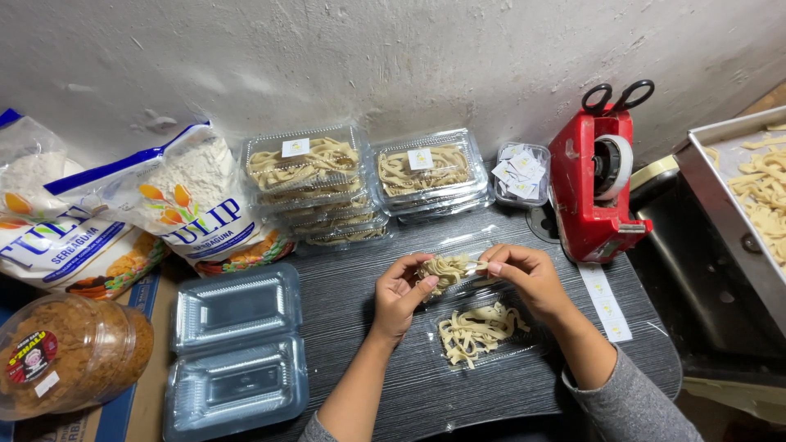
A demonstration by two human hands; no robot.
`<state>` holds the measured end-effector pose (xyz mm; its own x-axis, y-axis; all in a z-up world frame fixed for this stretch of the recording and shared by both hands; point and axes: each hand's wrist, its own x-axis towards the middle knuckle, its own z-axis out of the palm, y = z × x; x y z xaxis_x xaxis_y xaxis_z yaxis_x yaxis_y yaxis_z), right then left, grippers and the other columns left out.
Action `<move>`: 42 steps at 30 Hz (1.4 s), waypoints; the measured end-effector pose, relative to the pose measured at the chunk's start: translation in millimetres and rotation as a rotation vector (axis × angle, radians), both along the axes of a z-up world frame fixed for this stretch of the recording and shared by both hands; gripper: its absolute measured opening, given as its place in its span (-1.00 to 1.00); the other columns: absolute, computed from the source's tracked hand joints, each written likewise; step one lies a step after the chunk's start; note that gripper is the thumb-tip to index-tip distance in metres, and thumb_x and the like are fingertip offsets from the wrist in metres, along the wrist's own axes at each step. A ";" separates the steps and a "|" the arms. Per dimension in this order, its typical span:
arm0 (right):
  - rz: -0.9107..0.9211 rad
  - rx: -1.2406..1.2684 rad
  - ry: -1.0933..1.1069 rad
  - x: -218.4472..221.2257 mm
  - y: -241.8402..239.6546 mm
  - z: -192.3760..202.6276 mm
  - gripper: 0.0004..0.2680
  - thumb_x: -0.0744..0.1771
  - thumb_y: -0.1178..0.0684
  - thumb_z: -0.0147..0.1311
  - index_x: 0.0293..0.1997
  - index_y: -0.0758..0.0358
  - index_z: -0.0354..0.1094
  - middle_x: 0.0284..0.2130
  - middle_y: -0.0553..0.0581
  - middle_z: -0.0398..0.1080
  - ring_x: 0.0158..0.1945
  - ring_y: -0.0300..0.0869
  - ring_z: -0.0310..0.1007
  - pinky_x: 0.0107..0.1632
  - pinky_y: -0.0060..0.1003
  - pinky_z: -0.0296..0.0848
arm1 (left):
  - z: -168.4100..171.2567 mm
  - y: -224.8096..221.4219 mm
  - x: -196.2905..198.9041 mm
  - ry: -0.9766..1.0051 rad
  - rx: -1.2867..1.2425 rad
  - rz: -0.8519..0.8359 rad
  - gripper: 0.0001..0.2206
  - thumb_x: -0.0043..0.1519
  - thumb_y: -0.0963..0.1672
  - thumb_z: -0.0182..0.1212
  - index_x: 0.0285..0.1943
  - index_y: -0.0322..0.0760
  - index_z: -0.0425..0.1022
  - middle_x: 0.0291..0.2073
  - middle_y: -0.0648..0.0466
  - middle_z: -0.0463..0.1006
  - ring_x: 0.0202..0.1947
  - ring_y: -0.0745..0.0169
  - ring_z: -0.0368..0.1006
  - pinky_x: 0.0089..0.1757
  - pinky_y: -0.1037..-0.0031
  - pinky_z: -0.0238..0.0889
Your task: The person places flat pasta strips into a clear plastic container, arranging them by hand. The person then uses a red tape dispenser to apply tape to the container.
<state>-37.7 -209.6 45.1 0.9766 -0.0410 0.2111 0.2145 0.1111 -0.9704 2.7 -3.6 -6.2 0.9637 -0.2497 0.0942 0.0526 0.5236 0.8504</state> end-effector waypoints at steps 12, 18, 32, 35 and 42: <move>0.080 0.199 -0.040 2.9 -7.3 -24.7 -0.79 0.24 0.14 0.03 -0.67 0.28 0.15 -0.40 0.44 0.37 -0.25 0.00 0.35 -0.18 -0.26 0.27 | 3.5 3.1 -1.2 0.046 -0.035 0.032 -0.66 0.04 -0.30 0.35 0.03 -0.52 0.49 -0.23 -0.07 0.56 -0.23 0.33 0.46 -0.24 0.58 0.40; 0.160 0.166 0.019 -1.6 -2.2 -17.3 -0.79 0.23 0.22 0.05 -0.71 0.34 0.17 -0.73 0.37 0.32 -0.64 -0.09 0.34 -0.54 -0.34 0.26 | 12.1 5.9 -0.1 0.104 -0.070 0.053 -0.67 0.06 -0.28 0.33 0.03 -0.49 0.49 -0.25 -0.05 0.55 -0.26 0.38 0.43 -0.32 0.64 0.36; 0.381 -0.272 -0.095 -6.4 -0.5 13.3 -0.84 0.26 0.14 0.15 -0.59 0.32 0.46 -0.87 0.10 0.41 -0.74 -0.19 0.38 -0.50 -0.33 0.40 | 18.9 8.6 1.0 0.187 -0.072 0.052 -0.67 0.07 -0.24 0.30 0.03 -0.40 0.48 -0.27 0.06 0.53 -0.35 0.50 0.35 -0.48 0.80 0.15; 0.313 -0.355 -0.217 -5.4 3.0 11.7 -0.85 0.26 0.07 0.20 -0.56 0.25 0.50 -0.80 0.01 0.42 -0.61 -0.16 0.33 -0.30 -0.28 0.36 | 12.7 9.4 3.0 0.183 -0.095 0.044 -0.67 0.08 -0.25 0.29 0.05 -0.41 0.48 -0.24 0.04 0.54 -0.30 0.46 0.39 -0.41 0.76 0.23; -0.074 -0.518 -0.195 -5.6 13.8 0.7 -0.67 0.20 0.15 0.28 0.05 0.30 0.43 -0.23 0.19 0.49 -0.29 -0.07 0.40 -0.10 -0.15 0.39 | 9.1 7.9 1.0 0.174 -0.182 -0.049 -0.66 0.08 -0.30 0.28 0.07 -0.52 0.49 -0.17 -0.11 0.59 -0.19 0.26 0.50 -0.26 0.52 0.44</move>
<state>-43.3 -195.9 45.8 0.9157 0.0491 0.3988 0.3848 -0.3925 -0.8354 3.7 4.3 2.9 0.9565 -0.2907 -0.0245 0.2192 0.6605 0.7181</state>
